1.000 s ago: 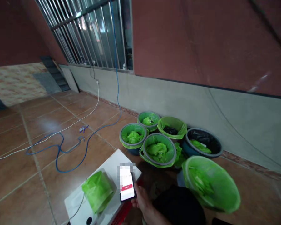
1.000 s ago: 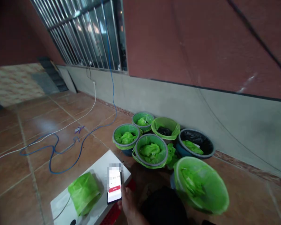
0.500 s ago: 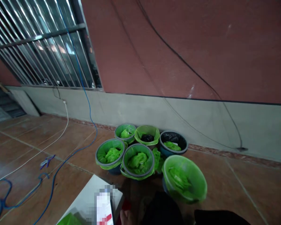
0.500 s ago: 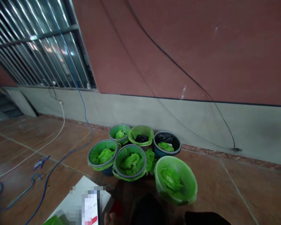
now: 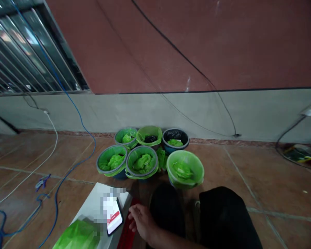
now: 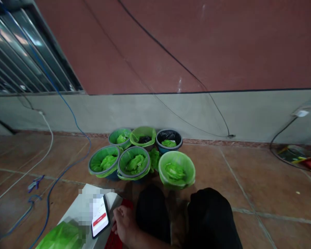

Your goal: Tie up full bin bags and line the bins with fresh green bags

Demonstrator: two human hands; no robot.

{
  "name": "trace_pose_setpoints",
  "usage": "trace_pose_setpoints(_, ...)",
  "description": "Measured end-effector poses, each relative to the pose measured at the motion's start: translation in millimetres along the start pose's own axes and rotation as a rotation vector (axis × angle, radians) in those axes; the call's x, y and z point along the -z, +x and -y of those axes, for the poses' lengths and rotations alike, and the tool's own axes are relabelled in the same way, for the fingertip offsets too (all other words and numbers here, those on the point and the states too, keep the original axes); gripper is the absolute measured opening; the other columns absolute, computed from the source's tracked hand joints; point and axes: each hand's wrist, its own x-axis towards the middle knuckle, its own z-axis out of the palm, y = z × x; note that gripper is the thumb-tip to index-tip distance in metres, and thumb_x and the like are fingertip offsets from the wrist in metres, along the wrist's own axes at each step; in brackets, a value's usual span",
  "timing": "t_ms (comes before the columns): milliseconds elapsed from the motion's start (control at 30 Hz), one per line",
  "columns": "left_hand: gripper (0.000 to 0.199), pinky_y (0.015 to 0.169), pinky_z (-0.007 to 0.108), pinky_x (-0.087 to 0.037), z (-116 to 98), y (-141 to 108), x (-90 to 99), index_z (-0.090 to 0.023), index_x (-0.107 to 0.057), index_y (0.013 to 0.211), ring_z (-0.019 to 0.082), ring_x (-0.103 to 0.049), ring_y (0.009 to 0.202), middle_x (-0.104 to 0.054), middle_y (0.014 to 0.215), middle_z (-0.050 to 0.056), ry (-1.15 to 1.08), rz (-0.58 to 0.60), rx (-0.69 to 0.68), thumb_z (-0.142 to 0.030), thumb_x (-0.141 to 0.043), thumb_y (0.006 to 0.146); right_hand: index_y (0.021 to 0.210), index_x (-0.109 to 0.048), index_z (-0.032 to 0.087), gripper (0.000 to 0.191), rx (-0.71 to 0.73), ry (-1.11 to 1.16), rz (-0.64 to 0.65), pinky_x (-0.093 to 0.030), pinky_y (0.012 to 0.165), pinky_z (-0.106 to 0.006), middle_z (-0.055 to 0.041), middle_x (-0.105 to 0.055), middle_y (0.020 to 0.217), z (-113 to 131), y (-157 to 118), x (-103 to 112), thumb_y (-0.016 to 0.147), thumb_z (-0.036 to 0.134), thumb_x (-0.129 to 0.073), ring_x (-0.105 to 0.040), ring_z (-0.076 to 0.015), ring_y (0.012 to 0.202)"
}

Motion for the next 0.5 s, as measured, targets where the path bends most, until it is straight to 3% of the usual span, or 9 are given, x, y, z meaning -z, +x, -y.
trace_pose_setpoints(100,0.079,0.076,0.054,-0.039,-18,-1,32.1,-0.048,-0.067,0.113,0.041,-0.053,0.121,-0.068,0.073,0.014,-0.473,1.249,-0.018,-0.094,-0.037,0.056,0.092,-0.063,0.017,0.047,0.205,-0.013,0.110,-0.041,0.054,-0.022,-0.0031,-0.065,0.083,27,-40,32,0.085,0.061,-0.051,-0.057,-0.0100,0.057)
trace_pose_setpoints(133,0.076,0.076,0.054,-0.041,-25,4,46.9,-0.049,-0.066,0.116,0.041,-0.054,0.120,-0.069,0.077,0.014,-0.540,1.590,-0.034,-0.091,-0.040,0.059,0.095,-0.066,0.017,0.043,0.261,-0.062,0.101,-0.044,0.058,-0.023,-0.0037,-0.067,0.084,36,-53,49,0.086,0.057,-0.051,-0.059,-0.0116,0.062)
trace_pose_setpoints(167,0.071,0.074,0.054,-0.043,-34,9,62.9,-0.050,-0.066,0.116,0.040,-0.056,0.117,-0.070,0.080,0.013,-0.582,1.823,-0.053,-0.089,-0.043,0.062,0.096,-0.069,0.018,0.038,0.307,-0.122,0.071,-0.045,0.062,-0.024,-0.0038,-0.068,0.083,45,-66,70,0.087,0.052,-0.053,-0.061,-0.0133,0.066)
trace_pose_setpoints(200,0.066,0.073,0.053,-0.045,-44,16,79.1,-0.049,-0.066,0.117,0.039,-0.059,0.111,-0.071,0.082,0.012,-0.590,1.971,-0.091,-0.086,-0.044,0.066,0.096,-0.071,0.019,0.035,0.320,-0.174,0.002,-0.045,0.064,-0.025,-0.0033,-0.069,0.081,52,-77,94,0.085,0.049,-0.056,-0.062,-0.0142,0.068)
trace_pose_setpoints(233,0.063,0.073,0.052,-0.047,-56,22,94.1,-0.046,-0.066,0.118,0.038,-0.061,0.106,-0.070,0.084,0.010,-0.578,2.076,-0.148,-0.082,-0.047,0.070,0.096,-0.072,0.020,0.033,0.318,-0.203,-0.068,-0.045,0.065,-0.025,-0.0031,-0.069,0.080,57,-86,120,0.084,0.047,-0.059,-0.061,-0.0146,0.068)
trace_pose_setpoints(300,0.060,0.074,0.050,-0.049,-85,27,115.3,-0.036,-0.071,0.114,0.035,-0.064,0.091,-0.069,0.081,0.008,-0.584,2.135,-0.214,-0.075,-0.058,0.070,0.093,-0.073,0.019,0.033,0.331,-0.169,-0.213,-0.044,0.061,-0.026,-0.0032,-0.069,0.080,63,-99,179,0.079,0.047,-0.063,-0.057,-0.0137,0.063)
trace_pose_setpoints(367,0.053,0.077,0.045,-0.049,-120,20,118.0,-0.025,-0.075,0.106,0.029,-0.064,0.082,-0.069,0.080,0.008,-0.604,2.158,-0.288,-0.062,-0.073,0.067,0.084,-0.071,0.017,0.031,0.246,-0.102,-0.355,-0.040,0.055,-0.024,-0.0017,-0.065,0.071,60,-108,241,0.071,0.046,-0.069,-0.052,-0.0116,0.055)
trace_pose_setpoints(433,0.042,0.078,0.037,-0.046,-153,2,99.3,-0.017,-0.076,0.096,0.022,-0.061,0.077,-0.069,0.079,0.007,-0.649,2.020,-0.395,-0.050,-0.076,0.070,0.083,-0.069,0.017,0.026,0.121,-0.077,-0.487,-0.037,0.052,-0.023,-0.0013,-0.063,0.068,52,-113,296,0.073,0.041,-0.067,-0.051,-0.0111,0.054)
trace_pose_setpoints(500,0.035,0.073,0.031,-0.044,-177,-20,63.1,-0.015,-0.074,0.092,0.017,-0.058,0.073,-0.068,0.080,0.005,-0.642,1.888,-0.269,-0.042,-0.077,0.070,0.080,-0.067,0.017,0.017,0.019,-0.085,-0.657,-0.036,0.051,-0.024,-0.0019,-0.062,0.063,42,-114,338,0.076,0.033,-0.063,-0.051,-0.0117,0.052)
